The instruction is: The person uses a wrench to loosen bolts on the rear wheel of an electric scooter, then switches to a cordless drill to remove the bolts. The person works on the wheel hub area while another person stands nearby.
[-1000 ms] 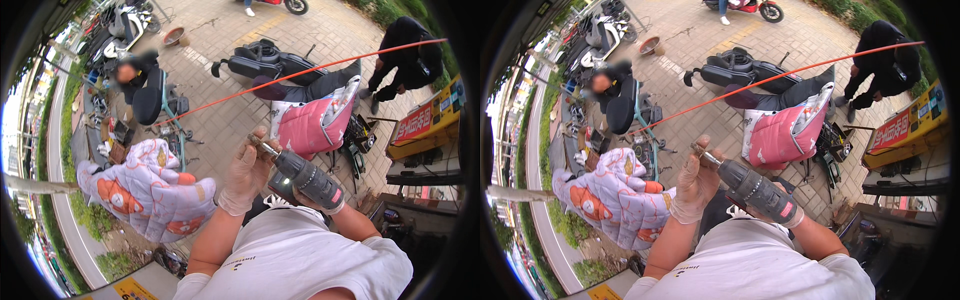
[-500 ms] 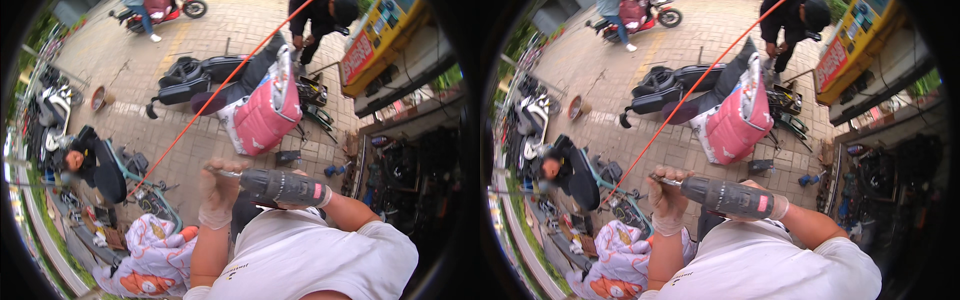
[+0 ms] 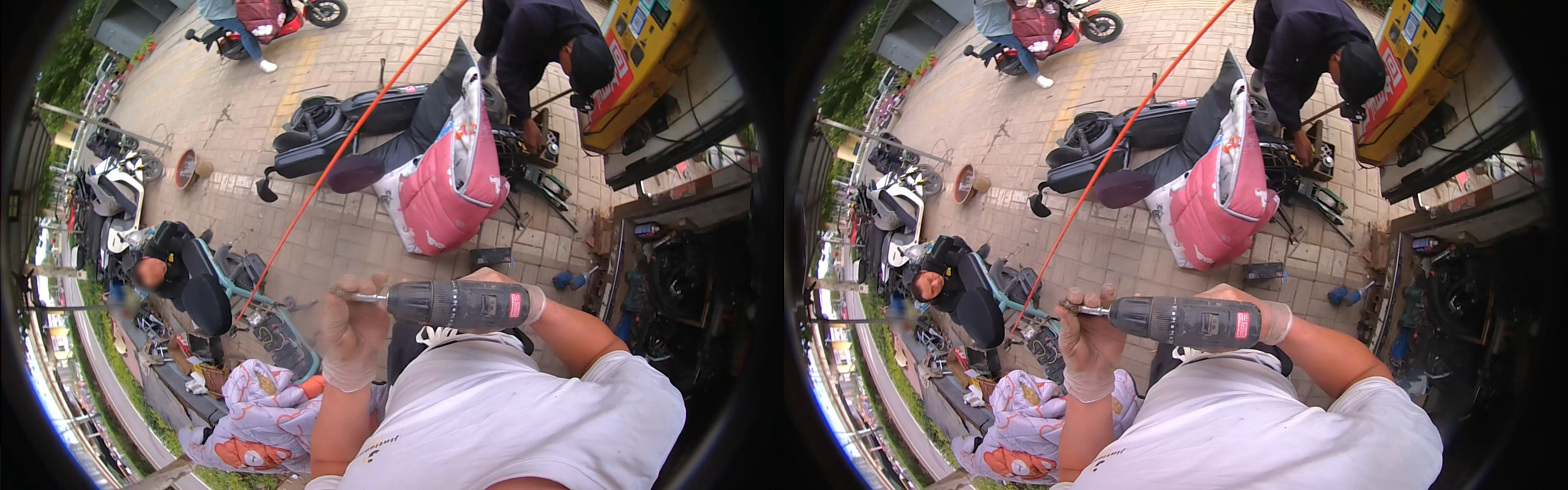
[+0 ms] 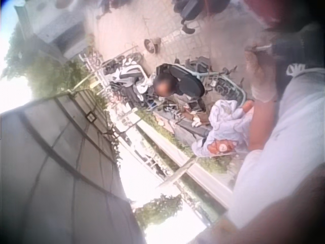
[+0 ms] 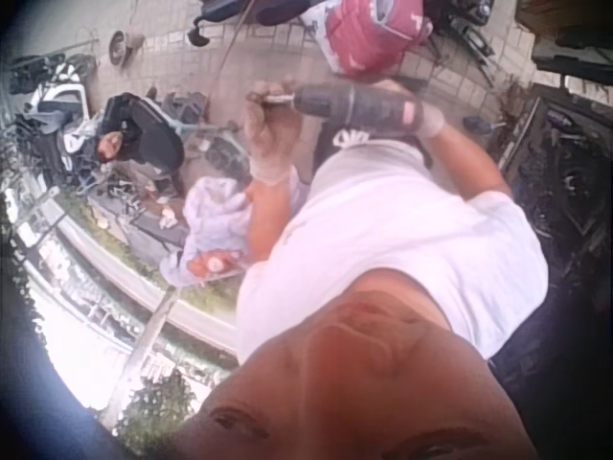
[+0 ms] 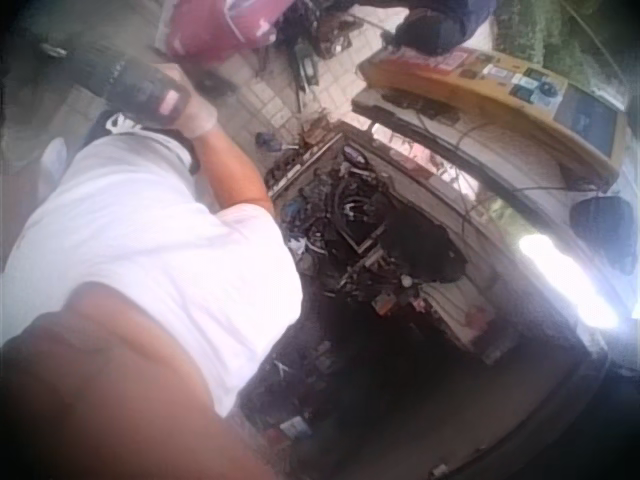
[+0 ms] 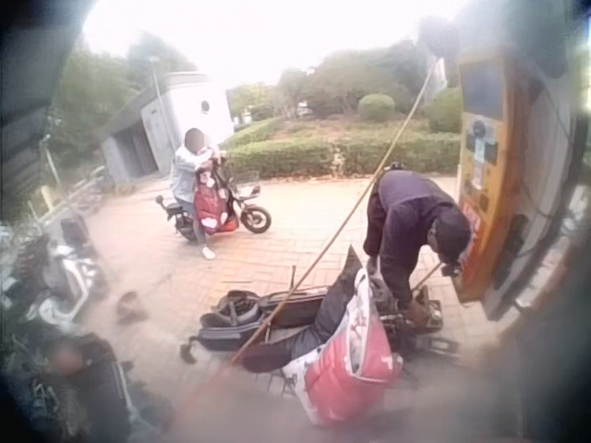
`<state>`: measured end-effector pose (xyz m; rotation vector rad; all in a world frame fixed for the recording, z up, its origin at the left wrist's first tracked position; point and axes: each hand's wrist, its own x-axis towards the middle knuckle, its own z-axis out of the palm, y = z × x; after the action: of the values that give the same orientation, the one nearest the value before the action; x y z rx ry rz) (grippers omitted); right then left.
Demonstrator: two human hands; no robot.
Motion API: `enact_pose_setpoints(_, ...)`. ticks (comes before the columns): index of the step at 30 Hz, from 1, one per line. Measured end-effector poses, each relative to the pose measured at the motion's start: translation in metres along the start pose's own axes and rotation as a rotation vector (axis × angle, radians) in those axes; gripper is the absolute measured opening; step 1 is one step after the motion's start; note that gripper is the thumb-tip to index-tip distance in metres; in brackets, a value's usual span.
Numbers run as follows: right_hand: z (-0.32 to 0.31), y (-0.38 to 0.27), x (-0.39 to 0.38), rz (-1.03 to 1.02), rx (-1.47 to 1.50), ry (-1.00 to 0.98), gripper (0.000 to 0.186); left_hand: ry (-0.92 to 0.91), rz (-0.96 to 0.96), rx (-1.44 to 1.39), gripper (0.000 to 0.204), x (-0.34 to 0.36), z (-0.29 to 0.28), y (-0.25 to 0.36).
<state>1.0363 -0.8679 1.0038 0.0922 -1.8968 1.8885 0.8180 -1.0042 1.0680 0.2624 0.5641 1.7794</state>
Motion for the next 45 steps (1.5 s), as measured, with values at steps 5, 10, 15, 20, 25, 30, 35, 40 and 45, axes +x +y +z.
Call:
enact_pose_setpoints(5,-0.013,0.013,0.011,-0.101,-0.291,0.038,0.031,0.027,-0.033,0.073,0.083,0.009,-0.021,0.001)
enact_pose_setpoints(10,-0.023,0.015,0.019,0.464,0.157,0.275,0.028,0.408,-0.195,0.727,0.115,0.004,-0.113,0.038)
enact_pose_setpoints(15,-0.043,0.049,0.034,0.528,-0.503,0.222,0.029,0.499,-0.293,1.805,0.12,0.067,-0.232,0.06)
enact_pose_setpoints(20,-0.017,0.088,0.053,0.819,-0.676,0.383,0.032,0.392,0.062,2.524,0.117,0.203,-0.313,0.062)
enact_pose_setpoints(25,0.033,0.095,0.104,1.006,-0.757,0.476,0.03,0.2,-0.701,2.126,0.078,0.334,-0.37,0.101)
enact_pose_setpoints(30,0.052,0.118,0.157,1.012,-0.832,0.528,0.024,0.128,-0.241,1.713,0.039,0.357,-0.36,0.237)
enact_pose_setpoints(35,0.028,0.16,0.204,1.077,-0.629,0.773,0.018,-0.392,-0.568,1.044,0.048,0.395,-0.179,0.325)
enact_pose_setpoints(40,-0.001,0.182,0.246,0.854,-0.719,0.872,0.022,-0.758,-0.563,0.94,0.045,0.453,0.042,0.318)
enact_pose_setpoints(45,-0.005,0.164,0.254,0.782,-0.708,0.904,0.026,-0.687,-0.528,0.957,0.047,0.518,0.165,0.312)
